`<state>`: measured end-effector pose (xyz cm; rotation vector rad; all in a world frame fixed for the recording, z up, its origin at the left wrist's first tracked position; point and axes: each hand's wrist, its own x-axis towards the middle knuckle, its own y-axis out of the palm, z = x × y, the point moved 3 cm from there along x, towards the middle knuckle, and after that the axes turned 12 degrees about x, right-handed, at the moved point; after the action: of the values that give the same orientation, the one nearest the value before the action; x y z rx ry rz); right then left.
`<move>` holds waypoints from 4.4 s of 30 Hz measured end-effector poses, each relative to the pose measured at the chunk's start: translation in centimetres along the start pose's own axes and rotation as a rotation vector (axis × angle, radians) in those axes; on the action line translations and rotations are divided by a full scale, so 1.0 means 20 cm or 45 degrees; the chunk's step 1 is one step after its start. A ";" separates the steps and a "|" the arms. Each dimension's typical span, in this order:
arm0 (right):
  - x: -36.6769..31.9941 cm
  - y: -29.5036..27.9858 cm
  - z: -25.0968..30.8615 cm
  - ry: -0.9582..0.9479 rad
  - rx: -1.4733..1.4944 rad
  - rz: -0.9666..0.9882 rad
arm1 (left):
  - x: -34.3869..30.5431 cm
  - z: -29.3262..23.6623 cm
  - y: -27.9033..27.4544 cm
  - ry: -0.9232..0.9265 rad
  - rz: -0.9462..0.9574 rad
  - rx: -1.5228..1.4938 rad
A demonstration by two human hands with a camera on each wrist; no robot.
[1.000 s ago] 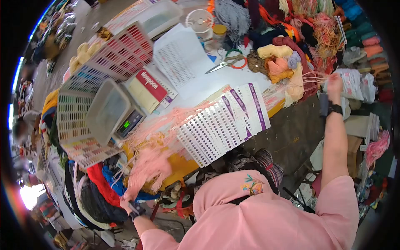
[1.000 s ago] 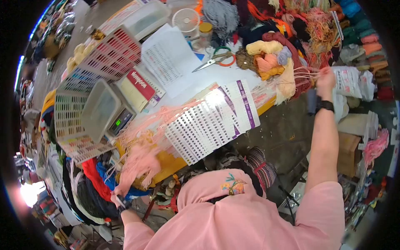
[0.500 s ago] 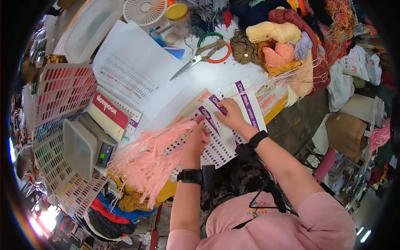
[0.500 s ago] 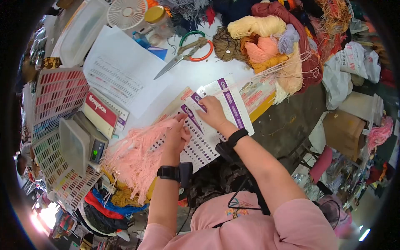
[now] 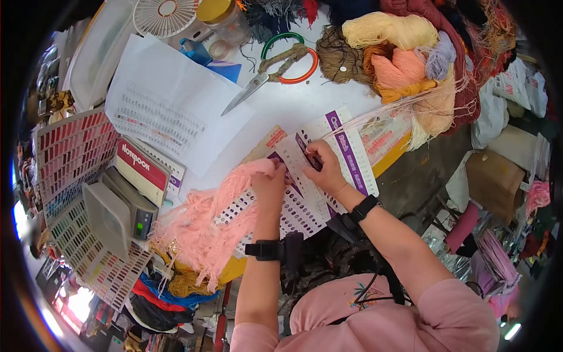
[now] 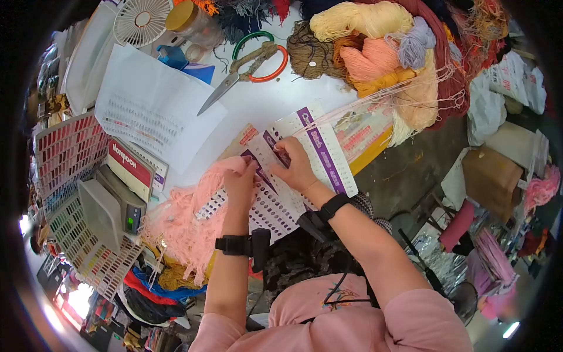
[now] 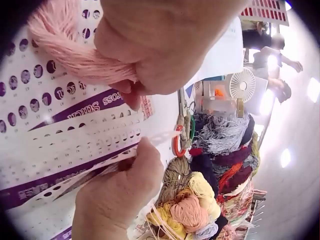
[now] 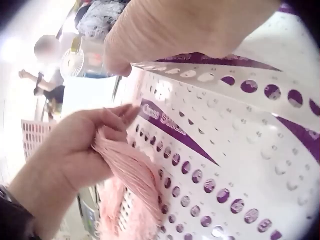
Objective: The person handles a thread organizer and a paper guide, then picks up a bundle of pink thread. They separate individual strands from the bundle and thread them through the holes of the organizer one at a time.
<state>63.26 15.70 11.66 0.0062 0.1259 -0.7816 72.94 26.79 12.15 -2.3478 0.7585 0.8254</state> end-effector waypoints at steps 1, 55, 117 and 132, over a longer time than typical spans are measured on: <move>0.00 0.00 0.00 0.023 0.059 -0.011 | 0.02 0.00 0.01 0.029 -0.008 0.091; 0.08 0.27 0.10 -0.208 -0.775 0.623 | -0.86 0.03 -1.60 0.127 -0.213 -0.905; -1.00 1.05 1.57 0.382 0.434 1.013 | -1.57 -0.13 -1.32 0.556 0.605 -1.029; -1.08 0.96 1.56 0.690 0.704 0.812 | -1.56 -0.01 -1.33 0.476 0.631 -1.225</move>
<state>65.10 42.91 44.27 0.7525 0.3951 -0.1383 69.89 55.43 41.44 -3.2856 1.3601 1.1471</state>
